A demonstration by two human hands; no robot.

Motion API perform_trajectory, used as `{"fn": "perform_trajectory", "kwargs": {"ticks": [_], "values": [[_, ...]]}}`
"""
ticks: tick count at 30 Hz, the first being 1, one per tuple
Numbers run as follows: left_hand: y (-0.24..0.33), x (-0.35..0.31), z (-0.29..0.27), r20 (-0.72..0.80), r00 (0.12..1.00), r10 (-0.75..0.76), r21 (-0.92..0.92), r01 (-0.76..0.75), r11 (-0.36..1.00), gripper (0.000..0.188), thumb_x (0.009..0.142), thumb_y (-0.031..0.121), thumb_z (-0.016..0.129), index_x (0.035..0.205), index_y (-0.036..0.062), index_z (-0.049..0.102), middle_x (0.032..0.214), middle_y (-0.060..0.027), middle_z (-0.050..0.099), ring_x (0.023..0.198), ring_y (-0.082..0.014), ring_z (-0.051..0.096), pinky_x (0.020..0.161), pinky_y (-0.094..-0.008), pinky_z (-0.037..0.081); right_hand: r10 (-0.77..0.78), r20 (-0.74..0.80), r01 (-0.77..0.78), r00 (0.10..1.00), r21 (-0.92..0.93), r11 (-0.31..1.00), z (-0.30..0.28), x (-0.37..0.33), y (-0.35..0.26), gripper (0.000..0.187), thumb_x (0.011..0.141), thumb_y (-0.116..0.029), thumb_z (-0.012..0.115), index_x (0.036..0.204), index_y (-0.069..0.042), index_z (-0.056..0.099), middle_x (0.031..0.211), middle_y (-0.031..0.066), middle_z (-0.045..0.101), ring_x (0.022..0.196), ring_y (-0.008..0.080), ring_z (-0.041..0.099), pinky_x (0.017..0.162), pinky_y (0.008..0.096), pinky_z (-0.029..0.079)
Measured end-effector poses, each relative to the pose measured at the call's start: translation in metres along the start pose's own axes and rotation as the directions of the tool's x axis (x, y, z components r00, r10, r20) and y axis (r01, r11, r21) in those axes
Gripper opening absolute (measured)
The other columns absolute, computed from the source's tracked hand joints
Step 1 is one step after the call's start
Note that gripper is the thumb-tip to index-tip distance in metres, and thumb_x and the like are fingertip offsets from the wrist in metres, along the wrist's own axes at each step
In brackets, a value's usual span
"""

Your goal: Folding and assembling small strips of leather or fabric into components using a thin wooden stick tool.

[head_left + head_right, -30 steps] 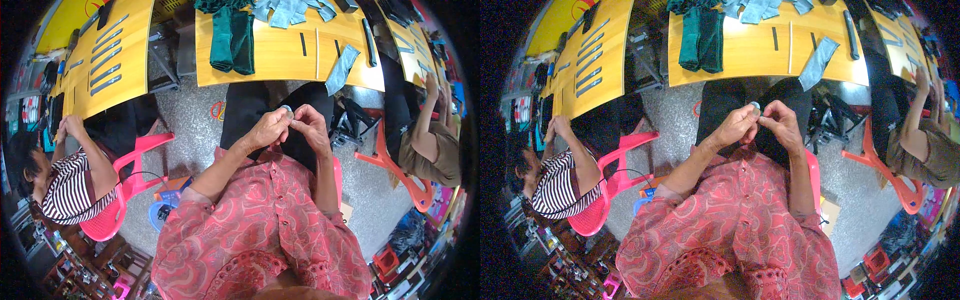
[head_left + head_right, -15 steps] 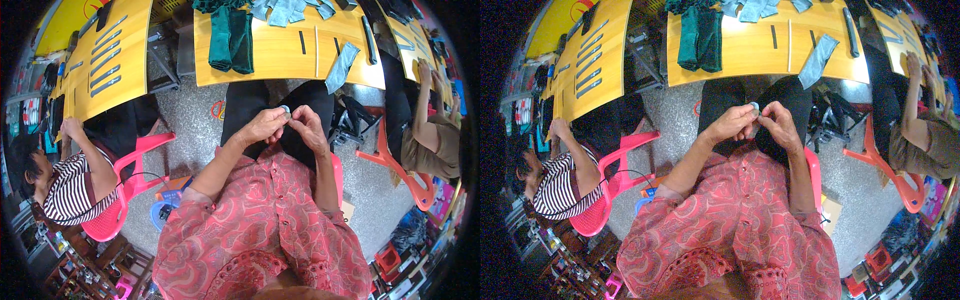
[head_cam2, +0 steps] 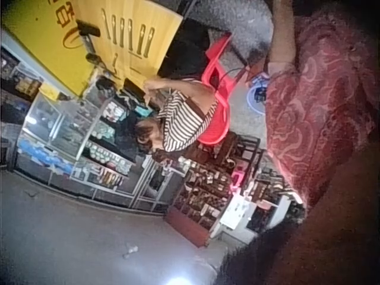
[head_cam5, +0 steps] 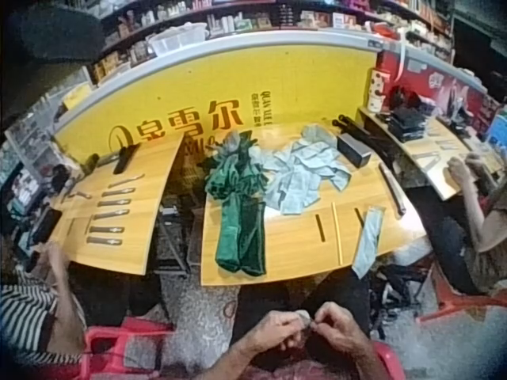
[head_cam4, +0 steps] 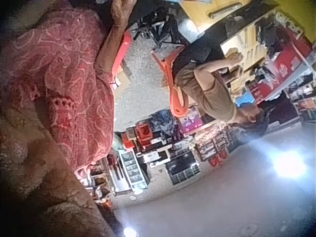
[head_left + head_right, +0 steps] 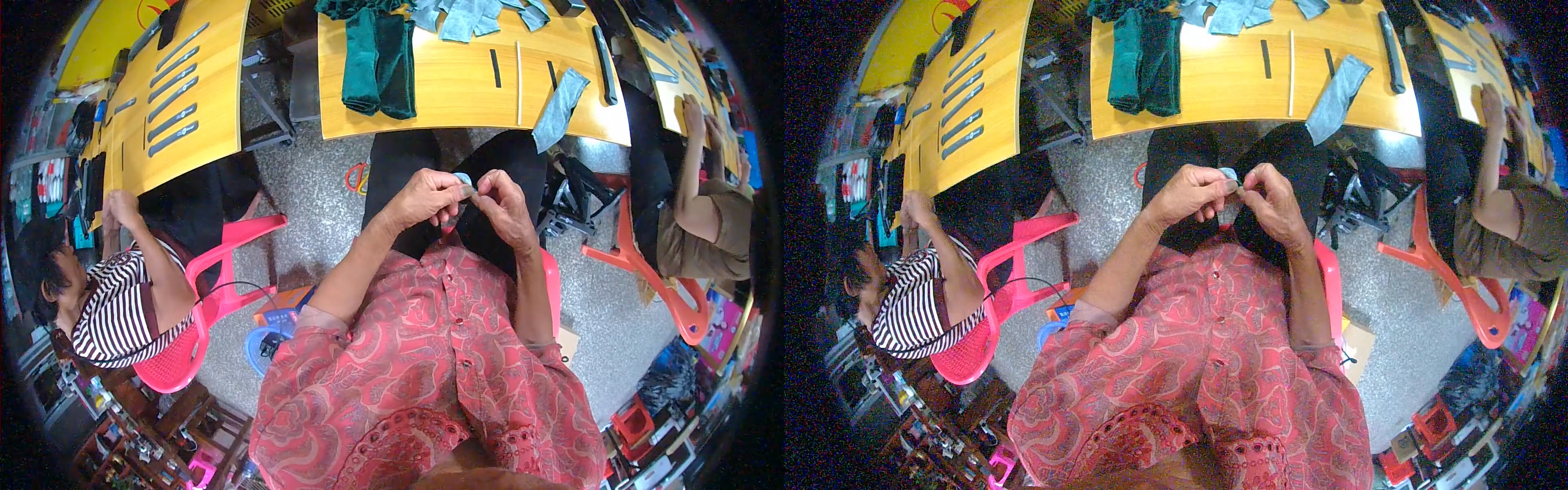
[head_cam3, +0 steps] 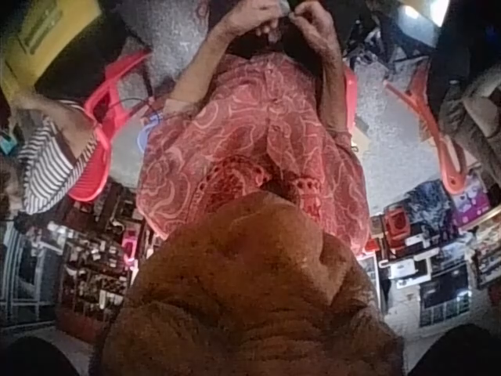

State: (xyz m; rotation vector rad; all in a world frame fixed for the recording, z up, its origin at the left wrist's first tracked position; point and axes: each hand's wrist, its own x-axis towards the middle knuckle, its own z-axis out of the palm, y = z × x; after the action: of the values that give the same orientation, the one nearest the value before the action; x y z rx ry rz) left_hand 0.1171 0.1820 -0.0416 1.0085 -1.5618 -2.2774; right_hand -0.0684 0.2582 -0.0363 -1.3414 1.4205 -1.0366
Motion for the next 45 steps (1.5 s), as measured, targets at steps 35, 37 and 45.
{"fn": "perform_trajectory", "kwargs": {"ticks": [35, 37, 45], "values": [[-0.001, 0.002, 0.001, -0.046, 0.955, 0.293, -0.061, -0.295, 0.954, 0.030, 0.074, 0.012, 0.076, 0.098, 0.0048, 0.059, 0.086, -0.0003, 0.059, 0.082, -0.0085, 0.056, 0.074, -0.0252, 0.047, 0.285, 0.115, -0.306, 0.951, 0.455, 0.836, -0.004, 0.002, -0.011, 0.013, 0.085, -0.010, 0.065, 0.092, -0.006, 0.055, 0.078, -0.0035, 0.054, 0.067, 0.0048, 0.049, 0.059, 0.0195, 0.040], [0.001, 0.003, 0.005, -0.126, 0.950, 0.285, -0.005, -0.288, 0.958, 0.024, 0.078, 0.011, 0.074, 0.095, 0.0052, 0.058, 0.085, 0.0023, 0.057, 0.080, -0.0062, 0.054, 0.072, -0.0236, 0.047, 0.269, 0.004, -0.250, 0.963, 0.384, 0.889, 0.000, 0.003, -0.010, 0.015, 0.089, -0.016, 0.063, 0.097, -0.006, 0.056, 0.078, -0.0027, 0.054, 0.068, 0.0049, 0.049, 0.059, 0.0199, 0.041], [-0.007, 0.007, 0.007, -0.213, 0.922, 0.324, -0.034, -0.338, 0.940, 0.023, 0.079, 0.012, 0.074, 0.093, 0.0055, 0.057, 0.084, 0.0033, 0.057, 0.080, -0.0048, 0.053, 0.071, -0.0218, 0.046, 0.286, 0.036, -0.276, 0.958, 0.400, 0.874, 0.011, -0.004, -0.013, 0.022, 0.095, -0.025, 0.056, 0.104, -0.004, 0.056, 0.077, -0.0007, 0.058, 0.066, 0.0056, 0.053, 0.059, 0.0191, 0.042]]}}
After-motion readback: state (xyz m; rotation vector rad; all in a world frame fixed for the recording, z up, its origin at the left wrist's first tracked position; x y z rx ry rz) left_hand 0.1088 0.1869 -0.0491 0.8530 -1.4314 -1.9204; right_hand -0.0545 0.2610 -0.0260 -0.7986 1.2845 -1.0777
